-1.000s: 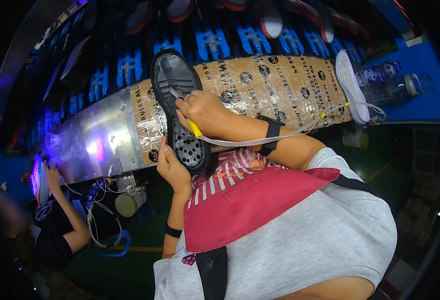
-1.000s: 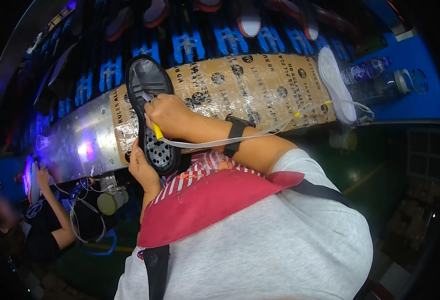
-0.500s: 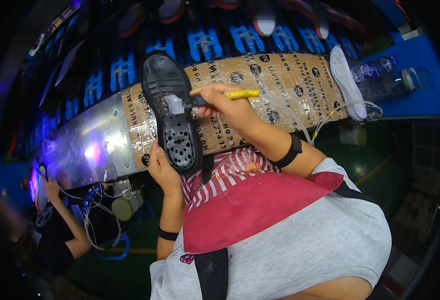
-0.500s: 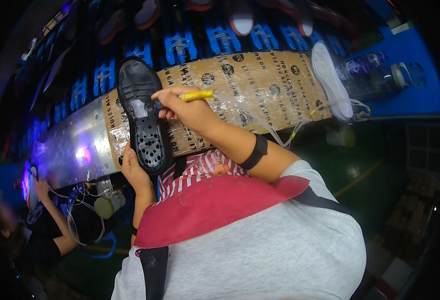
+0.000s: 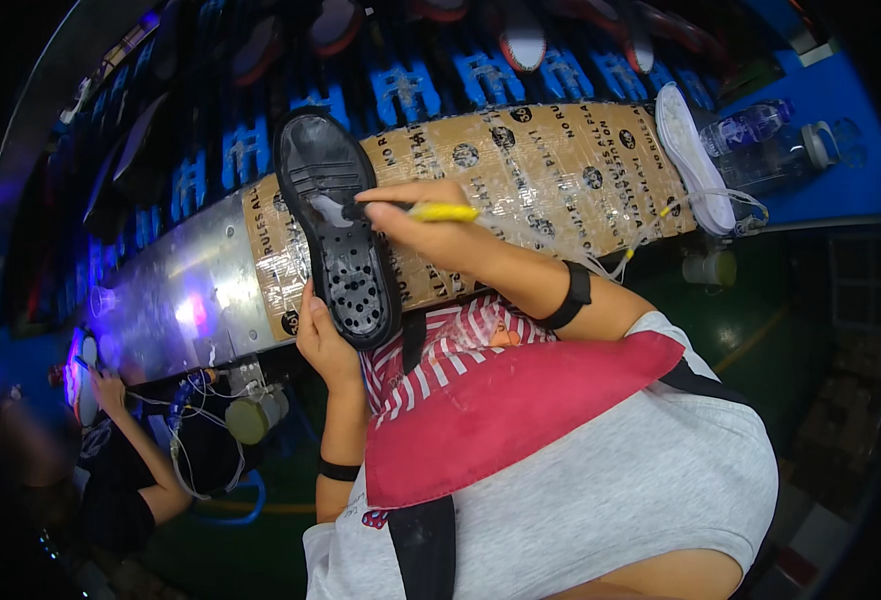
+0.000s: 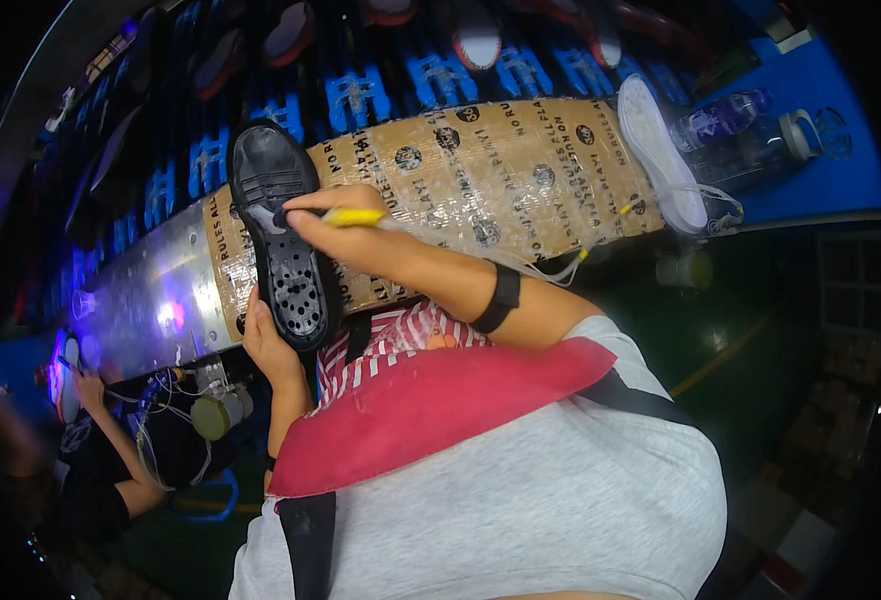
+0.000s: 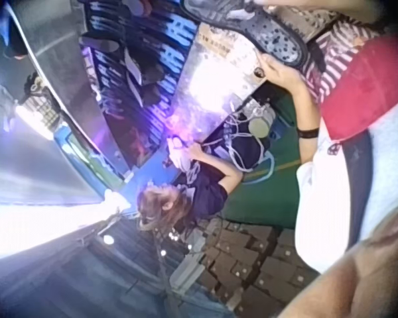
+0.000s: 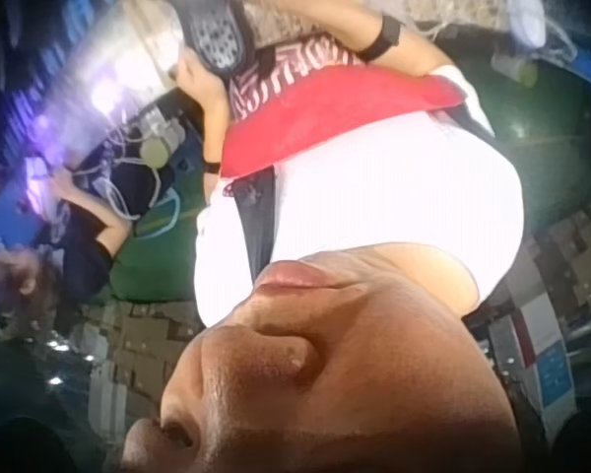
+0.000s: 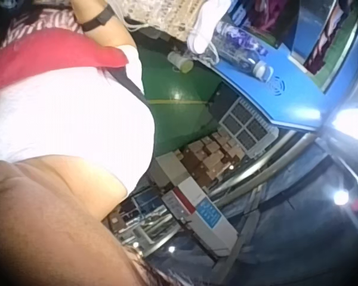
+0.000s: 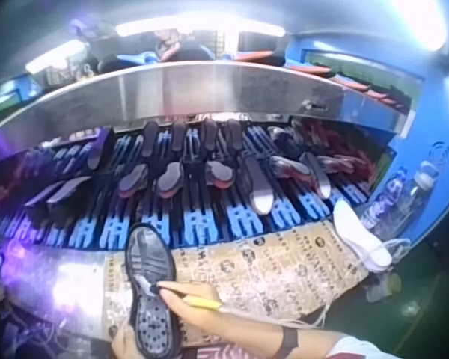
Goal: Applying glue or primer to shoe soles using a brush in a factory assembly line.
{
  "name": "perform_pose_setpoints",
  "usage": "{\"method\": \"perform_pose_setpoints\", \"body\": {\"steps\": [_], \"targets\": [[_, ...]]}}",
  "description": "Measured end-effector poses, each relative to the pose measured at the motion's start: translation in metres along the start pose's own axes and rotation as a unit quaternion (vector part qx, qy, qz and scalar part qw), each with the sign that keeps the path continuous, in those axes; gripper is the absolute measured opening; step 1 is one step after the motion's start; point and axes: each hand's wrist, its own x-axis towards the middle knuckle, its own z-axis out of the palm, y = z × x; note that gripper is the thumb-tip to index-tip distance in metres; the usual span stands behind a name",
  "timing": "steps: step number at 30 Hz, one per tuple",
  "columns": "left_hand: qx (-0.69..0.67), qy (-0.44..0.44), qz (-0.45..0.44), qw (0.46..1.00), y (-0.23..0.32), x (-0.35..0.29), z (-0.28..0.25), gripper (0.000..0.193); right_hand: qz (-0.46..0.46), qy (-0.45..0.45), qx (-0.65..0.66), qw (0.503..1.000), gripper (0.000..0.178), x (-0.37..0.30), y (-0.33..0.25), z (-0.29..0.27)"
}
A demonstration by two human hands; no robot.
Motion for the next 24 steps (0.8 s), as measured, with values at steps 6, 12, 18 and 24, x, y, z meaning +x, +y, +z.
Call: {"method": "perform_pose_setpoints", "body": {"steps": [6,12,18,24], "targets": [[0.032,0.030,0.002,0.999,0.010,-0.002,0.006,0.031,-0.246,-0.081,-0.398,0.880,0.019,-0.001,0.022,0.028],[0.051,0.053,0.016,0.997,0.013,-0.005,0.011,0.030,-0.259,-0.108,-0.439,0.854,0.021,-0.012,0.019,0.033],[0.061,0.055,0.019,0.996,0.015,-0.005,0.012,0.029,-0.253,-0.095,-0.404,0.874,0.022,-0.023,0.021,0.028],[0.066,0.057,0.018,0.996,0.016,-0.005,0.013,0.028,-0.219,-0.095,-0.388,0.890,0.023,-0.036,0.009,0.022]]}}
